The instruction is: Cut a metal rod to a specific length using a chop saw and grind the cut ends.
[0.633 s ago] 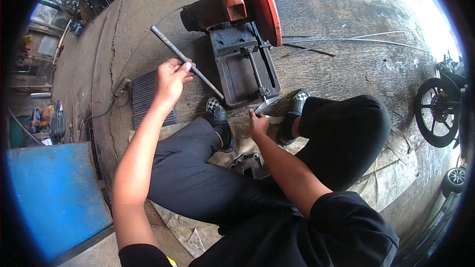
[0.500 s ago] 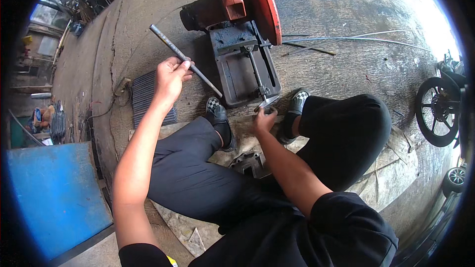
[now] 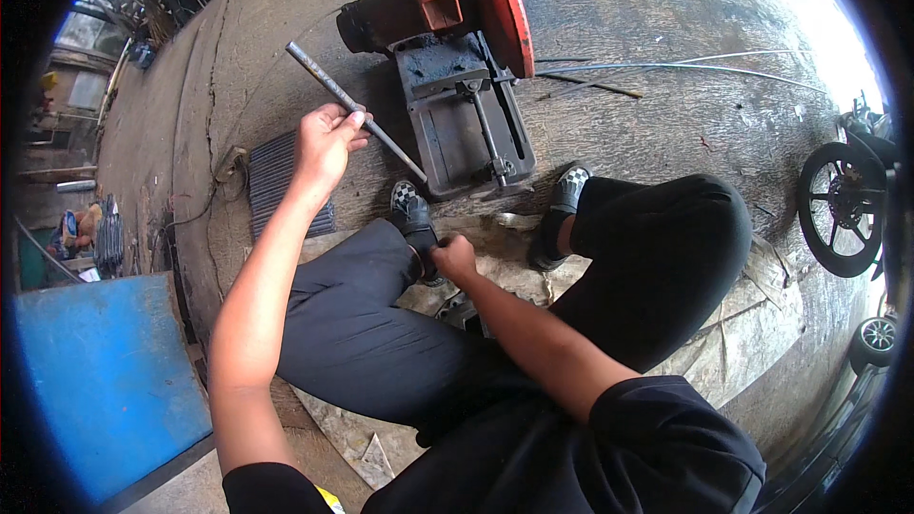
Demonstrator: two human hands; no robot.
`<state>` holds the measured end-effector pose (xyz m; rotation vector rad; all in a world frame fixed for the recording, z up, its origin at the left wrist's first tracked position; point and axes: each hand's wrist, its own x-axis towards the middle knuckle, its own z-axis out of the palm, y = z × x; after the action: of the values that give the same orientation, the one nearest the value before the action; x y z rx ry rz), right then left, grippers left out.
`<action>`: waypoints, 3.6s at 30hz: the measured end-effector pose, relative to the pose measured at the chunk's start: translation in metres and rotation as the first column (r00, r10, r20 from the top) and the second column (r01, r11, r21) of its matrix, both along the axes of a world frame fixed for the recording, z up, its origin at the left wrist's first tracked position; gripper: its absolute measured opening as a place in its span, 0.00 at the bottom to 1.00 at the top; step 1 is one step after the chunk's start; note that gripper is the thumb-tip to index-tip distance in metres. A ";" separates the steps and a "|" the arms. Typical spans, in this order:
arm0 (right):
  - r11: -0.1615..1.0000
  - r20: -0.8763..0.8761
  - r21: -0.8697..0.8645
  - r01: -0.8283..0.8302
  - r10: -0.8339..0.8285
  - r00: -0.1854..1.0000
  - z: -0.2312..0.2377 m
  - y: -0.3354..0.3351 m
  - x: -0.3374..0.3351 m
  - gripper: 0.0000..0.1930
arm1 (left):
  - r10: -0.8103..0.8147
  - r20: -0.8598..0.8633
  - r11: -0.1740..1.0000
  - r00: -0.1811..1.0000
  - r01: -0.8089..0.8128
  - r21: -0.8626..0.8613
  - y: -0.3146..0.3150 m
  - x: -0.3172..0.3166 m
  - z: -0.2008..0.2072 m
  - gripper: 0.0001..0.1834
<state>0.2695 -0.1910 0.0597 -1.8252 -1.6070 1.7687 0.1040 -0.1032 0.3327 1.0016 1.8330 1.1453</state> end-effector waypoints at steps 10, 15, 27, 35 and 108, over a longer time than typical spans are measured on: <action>0.573 -0.162 -0.057 0.818 -0.813 0.559 -0.024 0.102 0.036 0.29 | -0.069 -0.048 0.997 0.996 0.071 0.025 -0.005 -0.001 -0.001 0.09; 0.474 -0.293 0.438 0.764 -0.727 0.620 -0.012 0.076 0.023 0.13 | -0.061 -0.027 0.998 0.998 0.062 0.026 -0.003 0.000 0.000 0.08; 0.804 -0.034 0.062 0.591 -0.590 0.807 -0.046 0.047 0.017 0.35 | -0.042 0.003 0.999 0.999 0.042 0.017 -0.008 0.001 0.003 0.08; 0.391 -0.193 -0.249 0.886 -0.916 0.351 -0.071 0.118 0.040 0.11 | -0.046 -0.017 0.999 0.999 0.046 -0.004 -0.006 -0.002 0.002 0.10; 0.742 -0.385 -0.054 0.668 -0.633 0.672 -0.060 0.045 0.019 0.42 | -0.026 0.000 0.999 1.000 0.026 0.042 -0.009 -0.018 0.003 0.09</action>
<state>0.2886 -0.1461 -0.0008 -1.5849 -0.7200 1.5283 0.0861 -0.1124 0.3353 1.0454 1.7973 1.1723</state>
